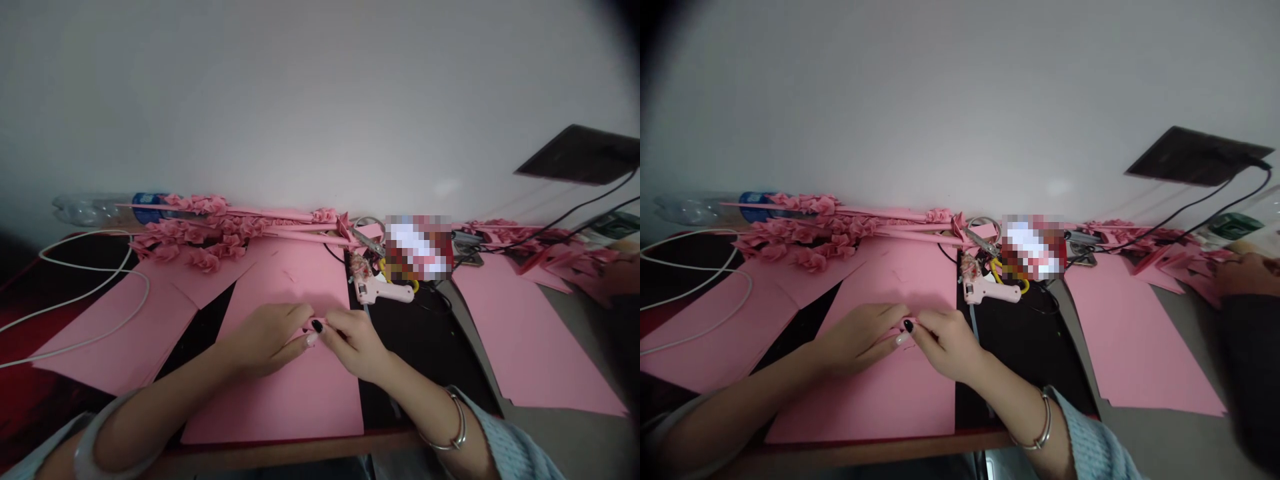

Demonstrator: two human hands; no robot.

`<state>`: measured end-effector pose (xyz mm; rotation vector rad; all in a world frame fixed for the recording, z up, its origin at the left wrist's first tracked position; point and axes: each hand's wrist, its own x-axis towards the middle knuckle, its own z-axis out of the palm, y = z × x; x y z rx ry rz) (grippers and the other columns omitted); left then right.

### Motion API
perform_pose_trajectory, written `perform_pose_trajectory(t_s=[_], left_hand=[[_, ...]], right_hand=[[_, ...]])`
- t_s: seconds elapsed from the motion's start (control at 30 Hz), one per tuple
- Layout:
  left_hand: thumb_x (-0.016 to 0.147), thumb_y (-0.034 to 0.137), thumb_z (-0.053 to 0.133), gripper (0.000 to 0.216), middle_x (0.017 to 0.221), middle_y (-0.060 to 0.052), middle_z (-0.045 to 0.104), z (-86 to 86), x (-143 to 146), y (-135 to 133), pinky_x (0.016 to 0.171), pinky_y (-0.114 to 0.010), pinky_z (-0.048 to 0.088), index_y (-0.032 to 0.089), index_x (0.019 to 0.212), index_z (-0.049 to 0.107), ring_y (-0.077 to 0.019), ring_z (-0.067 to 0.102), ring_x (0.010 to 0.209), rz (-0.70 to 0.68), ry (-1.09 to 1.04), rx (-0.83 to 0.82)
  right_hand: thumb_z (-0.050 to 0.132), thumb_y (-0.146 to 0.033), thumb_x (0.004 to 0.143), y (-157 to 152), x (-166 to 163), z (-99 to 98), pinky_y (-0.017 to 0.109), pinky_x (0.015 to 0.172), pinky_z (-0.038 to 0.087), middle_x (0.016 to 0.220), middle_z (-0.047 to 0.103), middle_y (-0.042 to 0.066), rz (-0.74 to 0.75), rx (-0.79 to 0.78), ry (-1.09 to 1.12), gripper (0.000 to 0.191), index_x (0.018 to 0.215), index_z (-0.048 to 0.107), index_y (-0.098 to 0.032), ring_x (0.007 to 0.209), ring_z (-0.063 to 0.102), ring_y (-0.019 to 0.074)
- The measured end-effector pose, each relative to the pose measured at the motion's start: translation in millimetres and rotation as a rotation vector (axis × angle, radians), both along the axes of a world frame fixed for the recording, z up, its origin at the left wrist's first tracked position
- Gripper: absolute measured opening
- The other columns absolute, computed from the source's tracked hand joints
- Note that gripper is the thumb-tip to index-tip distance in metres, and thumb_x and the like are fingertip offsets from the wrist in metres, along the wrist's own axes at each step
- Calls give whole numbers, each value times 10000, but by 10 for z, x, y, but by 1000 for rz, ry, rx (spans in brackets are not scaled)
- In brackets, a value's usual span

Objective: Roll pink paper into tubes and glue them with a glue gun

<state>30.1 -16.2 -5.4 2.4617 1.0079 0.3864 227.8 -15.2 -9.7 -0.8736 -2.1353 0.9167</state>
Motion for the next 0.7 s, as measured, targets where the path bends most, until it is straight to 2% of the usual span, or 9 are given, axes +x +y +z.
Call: perform_pose_trajectory(t_s=[0.17,0.33,0.43,0.53,0.6,0.7], left_hand=[[962,369,292,237,803,-24,559,-48,3,18,607,-276,349,184,905,428,-176,517,679,-9,-57,-19],[981,401,194,371,684,-1,507,-103,-1,46,553,-268,288,194,763,412,-159,457,587,78,-36,56],[984,397,198,375,652,17,471,-118,-24,55,540,-258,263,196,734,393,-142,425,558,61,-84,48],[978,421,216,377,660,19,461,-134,-51,72,547,-255,255,193,740,400,-139,415,568,55,-138,31],[965,472,219,408,650,22,441,-136,-64,86,548,-255,247,193,726,396,-138,400,566,61,-177,10],[938,547,226,457,620,34,387,-111,-72,92,542,-254,234,194,682,363,-131,364,548,72,-247,-37]], right_hand=[[431,-196,913,-19,1,19,230,478,203,538,233,-75,-12,9,27,362,588,273,-200,467,262,66],[458,-223,909,-13,10,31,232,472,195,531,248,-76,-38,-18,40,358,587,305,-196,467,260,66],[503,-307,895,4,35,39,222,468,213,542,308,-73,13,-113,71,309,628,412,-184,481,286,69],[419,-417,929,7,60,51,223,488,261,572,390,-50,89,-258,167,353,704,518,-164,509,348,82],[334,-440,957,-1,69,61,228,496,285,574,420,-36,130,-373,250,428,747,569,-149,516,378,90],[343,-435,959,-12,70,67,225,477,281,572,434,-31,159,-506,343,437,775,606,-138,501,367,88]])
